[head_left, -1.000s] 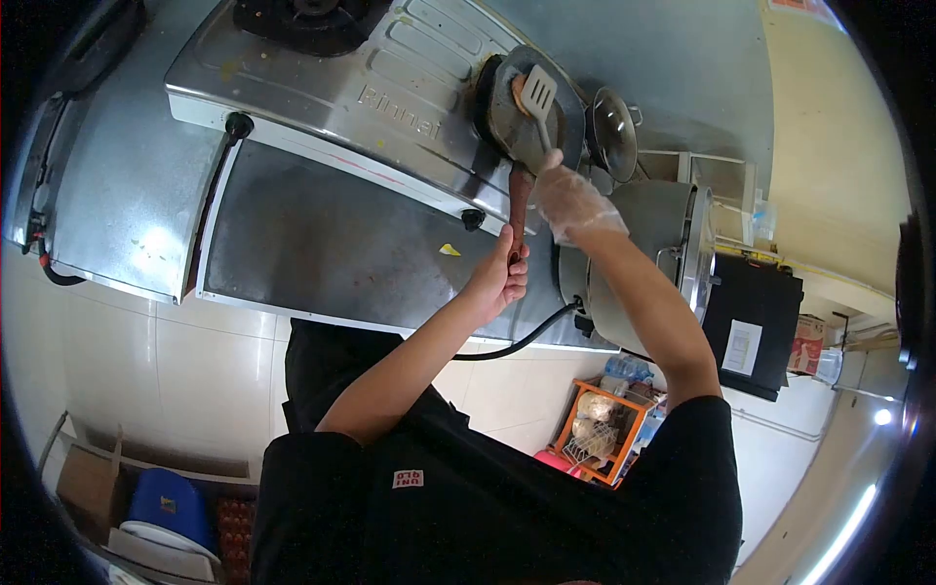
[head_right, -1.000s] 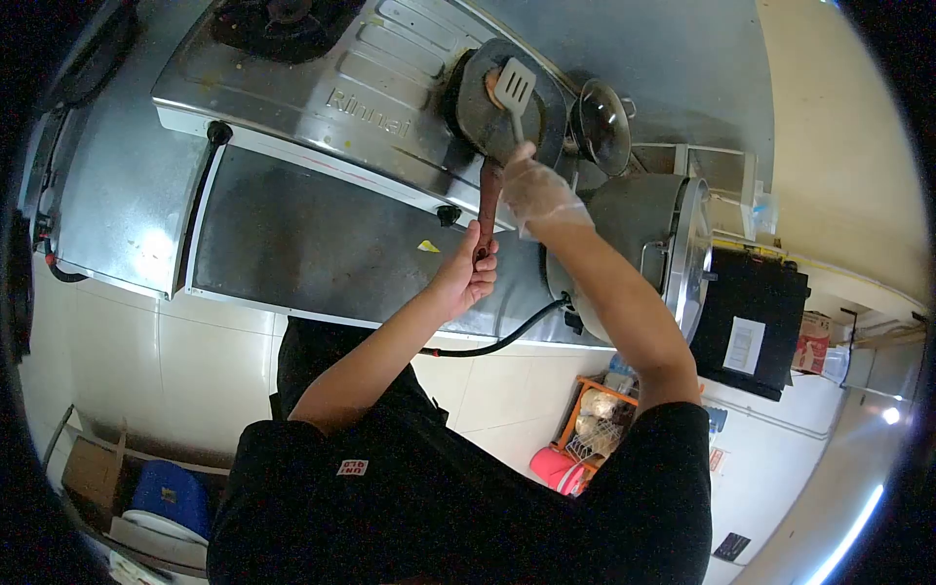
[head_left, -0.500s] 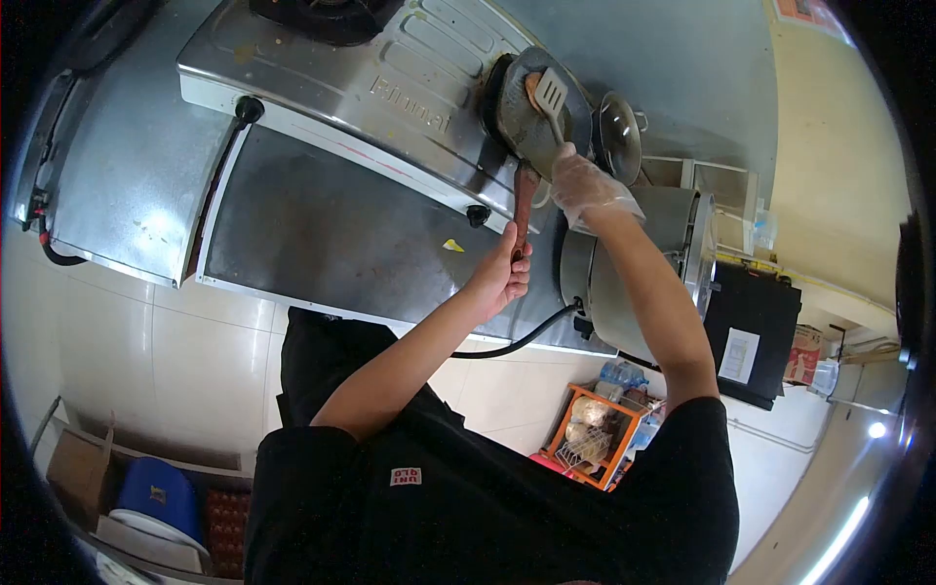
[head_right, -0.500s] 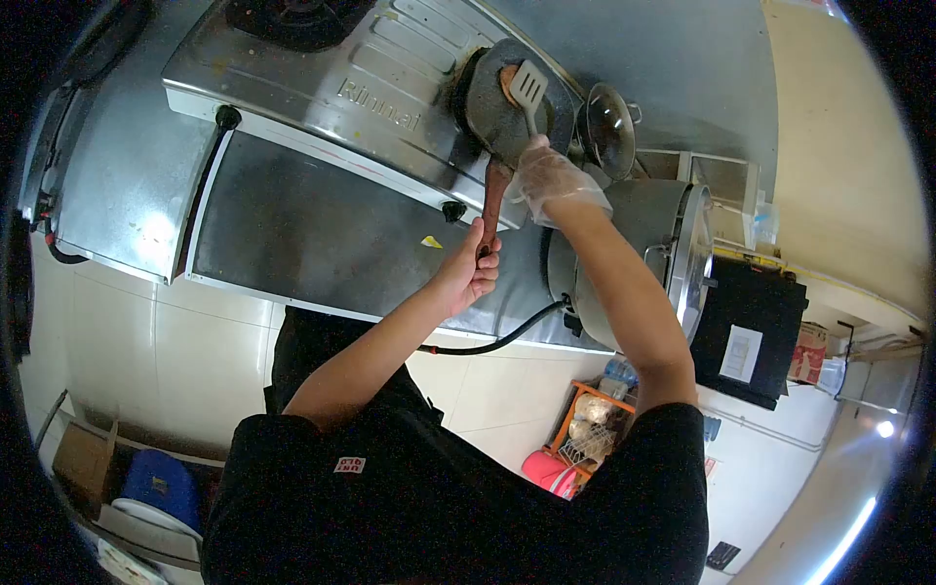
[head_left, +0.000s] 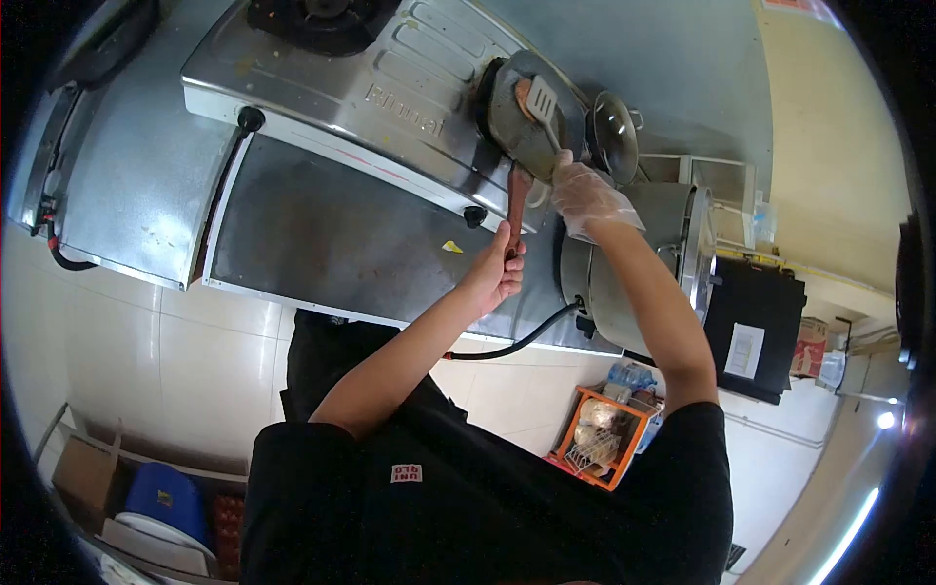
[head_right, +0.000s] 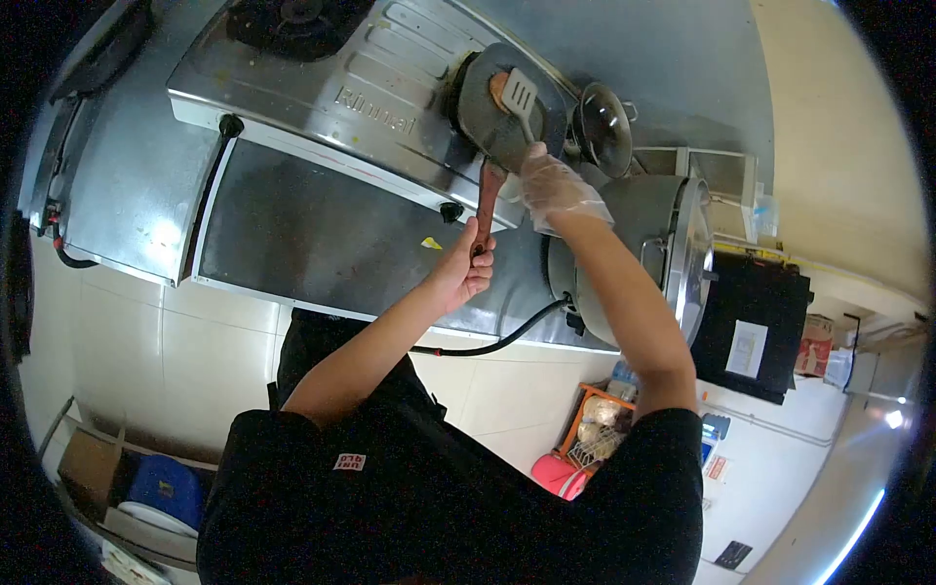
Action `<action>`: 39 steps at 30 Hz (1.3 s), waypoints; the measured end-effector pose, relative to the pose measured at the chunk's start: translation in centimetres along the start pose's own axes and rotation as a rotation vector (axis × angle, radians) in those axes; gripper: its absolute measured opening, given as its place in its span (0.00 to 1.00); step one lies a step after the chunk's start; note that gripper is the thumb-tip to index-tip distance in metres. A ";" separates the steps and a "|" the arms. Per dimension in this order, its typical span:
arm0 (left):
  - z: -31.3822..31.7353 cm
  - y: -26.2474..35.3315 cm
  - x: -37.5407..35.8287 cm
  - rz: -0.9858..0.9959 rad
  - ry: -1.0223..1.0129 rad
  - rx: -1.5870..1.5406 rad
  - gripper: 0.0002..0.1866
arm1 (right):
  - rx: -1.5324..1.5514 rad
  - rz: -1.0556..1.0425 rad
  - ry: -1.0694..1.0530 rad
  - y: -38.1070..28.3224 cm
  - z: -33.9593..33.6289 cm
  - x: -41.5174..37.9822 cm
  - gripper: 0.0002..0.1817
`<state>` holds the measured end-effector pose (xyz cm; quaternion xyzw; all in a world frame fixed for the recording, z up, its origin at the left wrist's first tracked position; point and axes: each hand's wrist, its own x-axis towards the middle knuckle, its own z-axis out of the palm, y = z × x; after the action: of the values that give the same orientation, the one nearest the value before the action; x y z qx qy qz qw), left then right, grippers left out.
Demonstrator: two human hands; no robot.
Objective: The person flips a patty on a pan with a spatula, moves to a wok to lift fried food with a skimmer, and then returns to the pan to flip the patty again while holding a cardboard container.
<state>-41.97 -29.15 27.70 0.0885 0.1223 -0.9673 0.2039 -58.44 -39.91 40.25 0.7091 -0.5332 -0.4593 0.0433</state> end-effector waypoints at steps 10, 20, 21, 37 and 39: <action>0.3 0.3 -0.1 -0.020 -0.003 0.021 0.26 | 0.244 0.056 0.188 2.6 -10.1 -11.5 0.16; 0.1 0.6 -0.3 -0.036 0.009 0.018 0.26 | 0.382 0.383 0.205 1.6 -8.9 -7.7 0.18; 0.1 0.6 -0.4 -0.034 0.005 0.017 0.26 | 0.371 0.388 0.174 1.9 -9.3 -7.8 0.18; -0.5 0.3 0.0 -0.003 -0.020 0.019 0.28 | 0.484 0.431 0.223 4.8 -10.6 -7.8 0.19; -0.5 0.3 0.0 -0.001 -0.021 0.015 0.27 | 0.461 0.409 0.205 5.6 -10.0 -7.3 0.19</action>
<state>-41.84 -29.26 27.17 0.0798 0.1128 -0.9691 0.2041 -55.50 -40.76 53.49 0.6209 -0.7475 -0.2344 0.0267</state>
